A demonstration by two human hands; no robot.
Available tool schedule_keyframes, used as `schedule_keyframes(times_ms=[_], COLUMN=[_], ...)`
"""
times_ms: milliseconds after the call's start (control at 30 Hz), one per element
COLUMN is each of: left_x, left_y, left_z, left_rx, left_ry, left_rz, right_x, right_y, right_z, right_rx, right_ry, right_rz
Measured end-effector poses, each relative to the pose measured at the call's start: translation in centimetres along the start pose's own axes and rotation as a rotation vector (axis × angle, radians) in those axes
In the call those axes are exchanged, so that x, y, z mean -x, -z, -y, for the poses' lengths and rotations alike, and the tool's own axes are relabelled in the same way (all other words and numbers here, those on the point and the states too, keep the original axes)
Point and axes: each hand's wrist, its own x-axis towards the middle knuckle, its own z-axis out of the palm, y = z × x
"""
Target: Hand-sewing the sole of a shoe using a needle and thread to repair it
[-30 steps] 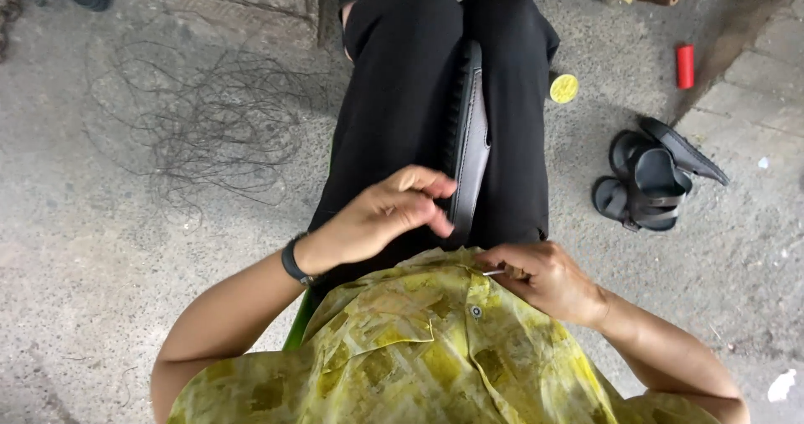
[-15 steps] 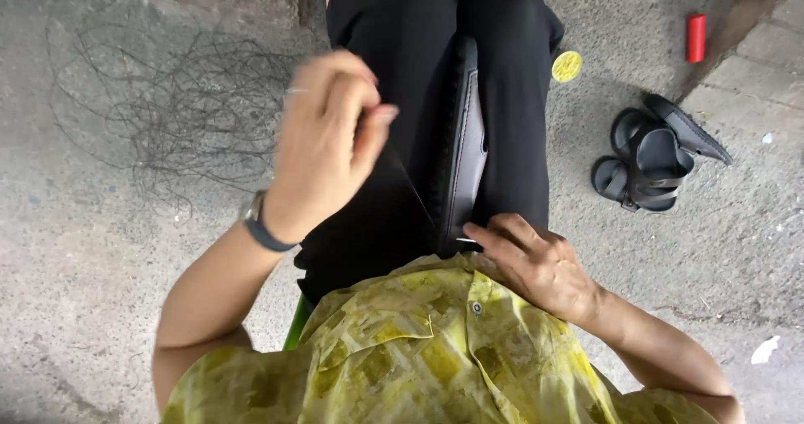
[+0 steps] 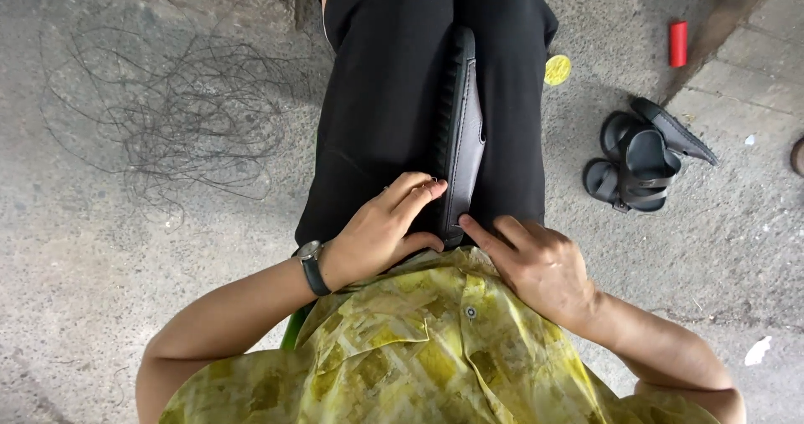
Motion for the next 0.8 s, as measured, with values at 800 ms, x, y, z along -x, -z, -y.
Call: schedule_keyframes(times_ms=[800], left_x=[-0.5], left_y=[-0.2], left_z=[0.7], left_rx=[0.063], left_ry=[-0.088], left_rz=[-0.022], right_x=[-0.3], right_y=[-1.5], right_z=[-1.0], right_rx=[-0.145], right_ry=[0.09], right_rz=[0.044])
